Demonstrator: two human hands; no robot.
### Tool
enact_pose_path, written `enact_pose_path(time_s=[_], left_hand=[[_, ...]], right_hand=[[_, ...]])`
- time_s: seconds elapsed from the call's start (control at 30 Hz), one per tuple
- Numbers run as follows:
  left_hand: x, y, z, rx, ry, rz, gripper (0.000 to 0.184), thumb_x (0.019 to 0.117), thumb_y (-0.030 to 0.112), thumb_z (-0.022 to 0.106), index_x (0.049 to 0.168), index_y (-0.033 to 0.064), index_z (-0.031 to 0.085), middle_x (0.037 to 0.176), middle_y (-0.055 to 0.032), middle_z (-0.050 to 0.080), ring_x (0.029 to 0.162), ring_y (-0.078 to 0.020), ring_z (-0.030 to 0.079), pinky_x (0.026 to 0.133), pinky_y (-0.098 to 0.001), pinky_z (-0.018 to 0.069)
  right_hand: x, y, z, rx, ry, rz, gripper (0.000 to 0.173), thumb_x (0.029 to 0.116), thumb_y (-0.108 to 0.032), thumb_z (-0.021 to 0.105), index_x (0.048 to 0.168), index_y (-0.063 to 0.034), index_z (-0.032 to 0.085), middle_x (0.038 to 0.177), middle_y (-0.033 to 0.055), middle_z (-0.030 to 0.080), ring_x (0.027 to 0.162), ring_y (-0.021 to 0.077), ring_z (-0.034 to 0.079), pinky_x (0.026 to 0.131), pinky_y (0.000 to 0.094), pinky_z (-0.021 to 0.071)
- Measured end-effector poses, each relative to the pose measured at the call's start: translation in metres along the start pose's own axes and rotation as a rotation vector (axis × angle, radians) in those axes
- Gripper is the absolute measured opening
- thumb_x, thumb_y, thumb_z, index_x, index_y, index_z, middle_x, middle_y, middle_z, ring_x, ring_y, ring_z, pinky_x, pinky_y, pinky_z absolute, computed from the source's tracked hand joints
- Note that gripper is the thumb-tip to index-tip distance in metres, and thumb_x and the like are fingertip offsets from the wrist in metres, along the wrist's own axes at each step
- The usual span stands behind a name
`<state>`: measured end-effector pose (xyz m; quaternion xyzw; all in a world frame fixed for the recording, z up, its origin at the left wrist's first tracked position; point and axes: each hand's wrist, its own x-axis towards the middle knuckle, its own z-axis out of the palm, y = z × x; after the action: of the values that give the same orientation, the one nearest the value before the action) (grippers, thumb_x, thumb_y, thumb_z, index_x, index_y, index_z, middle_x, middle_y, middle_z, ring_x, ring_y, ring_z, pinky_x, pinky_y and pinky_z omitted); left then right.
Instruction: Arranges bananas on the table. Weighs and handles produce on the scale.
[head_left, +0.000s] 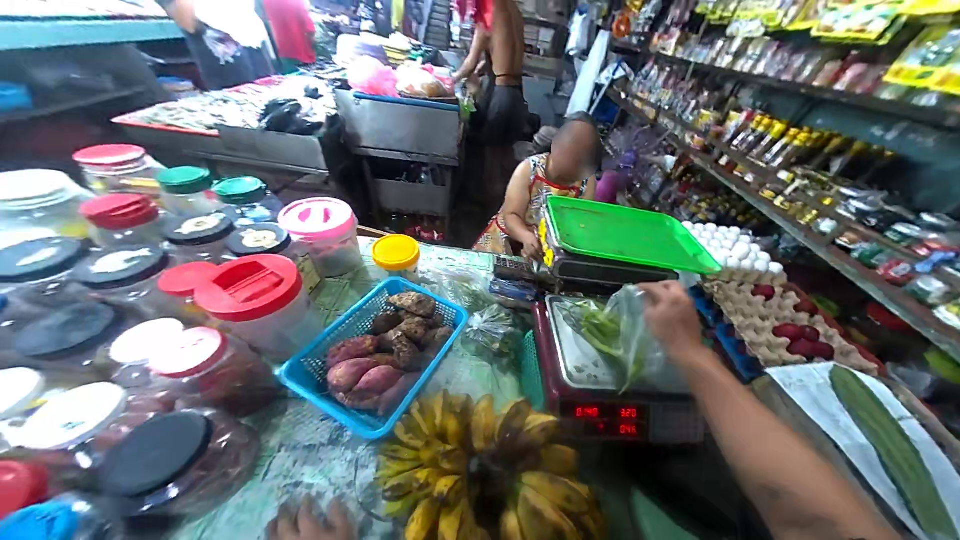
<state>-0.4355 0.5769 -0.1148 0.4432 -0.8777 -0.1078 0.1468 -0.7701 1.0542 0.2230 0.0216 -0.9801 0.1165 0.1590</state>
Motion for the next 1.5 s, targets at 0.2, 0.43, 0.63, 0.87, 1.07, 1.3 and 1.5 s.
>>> enact_pose_path(time_s=[0.2, 0.43, 0.63, 0.87, 1.07, 1.3, 1.5], left_hand=[[-0.003, -0.003, 0.002, -0.039, 0.001, -0.004, 0.064, 0.1014, 0.056, 0.035, 0.142, 0.0132, 0.061, 0.157, -0.0181, 0.046, 0.148, -0.0421, 0.037, 0.118, -0.0671, 0.0226], [-0.002, 0.001, -0.003, -0.053, -0.003, -0.022, 0.062, 0.1002, 0.053, 0.036, 0.14, 0.0127, 0.062, 0.156, -0.0184, 0.046, 0.148, -0.0416, 0.037, 0.119, -0.0654, 0.0227], [0.002, 0.003, -0.004, -0.037, 0.005, -0.023, 0.063, 0.0997, 0.054, 0.035, 0.14, 0.0138, 0.062, 0.156, -0.0174, 0.046, 0.148, -0.0401, 0.038, 0.119, -0.0637, 0.0235], [0.002, 0.001, -0.006, -0.004, 0.008, -0.021, 0.057, 0.0989, 0.051, 0.041, 0.139, 0.0167, 0.064, 0.155, -0.0141, 0.049, 0.146, -0.0376, 0.042, 0.119, -0.0622, 0.027], [0.002, 0.001, 0.0, 0.02, 0.02, -0.02, 0.057, 0.0999, 0.051, 0.041, 0.139, 0.0175, 0.064, 0.155, -0.0134, 0.05, 0.145, -0.0366, 0.043, 0.119, -0.0616, 0.0276], [0.002, 0.003, 0.0, 0.036, 0.025, -0.016, 0.057, 0.0997, 0.051, 0.039, 0.138, 0.0177, 0.065, 0.154, -0.0125, 0.051, 0.145, -0.0362, 0.044, 0.119, -0.0607, 0.0283], [0.002, -0.001, -0.001, 0.024, 0.002, -0.02, 0.056, 0.0991, 0.049, 0.04, 0.136, 0.0165, 0.066, 0.155, -0.0142, 0.049, 0.146, -0.0375, 0.042, 0.118, -0.0624, 0.0273]], right_hand=[[0.061, -0.032, -0.103, 0.103, 0.203, -0.16, 0.031, 0.1065, -0.018, 0.049, 0.129, -0.0122, 0.069, 0.131, 0.0275, 0.061, 0.124, 0.0488, 0.056, 0.102, 0.0704, 0.0422], [0.086, -0.128, -0.129, 0.498, 0.104, -0.19, 0.029, 0.106, -0.018, 0.051, 0.129, -0.0101, 0.067, 0.113, 0.0123, 0.069, 0.091, 0.0139, 0.064, 0.082, 0.04, 0.0537], [0.127, -0.167, -0.045, 0.65, 0.085, -0.13, 0.03, 0.1051, -0.015, 0.047, 0.128, -0.0079, 0.066, 0.109, 0.0138, 0.069, 0.085, 0.0199, 0.067, 0.074, 0.0437, 0.056], [0.088, -0.197, 0.063, 0.461, -0.078, -0.211, 0.035, 0.1079, -0.02, 0.043, 0.131, -0.0018, 0.062, 0.125, 0.0265, 0.064, 0.115, 0.0394, 0.063, 0.097, 0.0619, 0.049], [0.004, -0.268, 0.139, -0.283, -0.693, -0.526, 0.04, 0.0967, -0.027, 0.067, 0.13, -0.0034, 0.068, 0.15, 0.0305, 0.047, 0.143, 0.0526, 0.036, 0.111, 0.0759, 0.026], [-0.07, -0.374, 0.271, -0.061, -0.635, -0.607, 0.064, 0.0987, -0.025, 0.062, 0.156, -0.0085, 0.041, 0.165, 0.0238, 0.028, 0.15, 0.0475, 0.028, 0.113, 0.0702, 0.0314], [-0.08, -0.35, 0.252, 0.319, -0.506, -0.572, 0.037, 0.0949, -0.012, 0.07, 0.131, -0.0088, 0.065, 0.141, 0.0254, 0.052, 0.128, 0.0432, 0.055, 0.101, 0.058, 0.0521]])
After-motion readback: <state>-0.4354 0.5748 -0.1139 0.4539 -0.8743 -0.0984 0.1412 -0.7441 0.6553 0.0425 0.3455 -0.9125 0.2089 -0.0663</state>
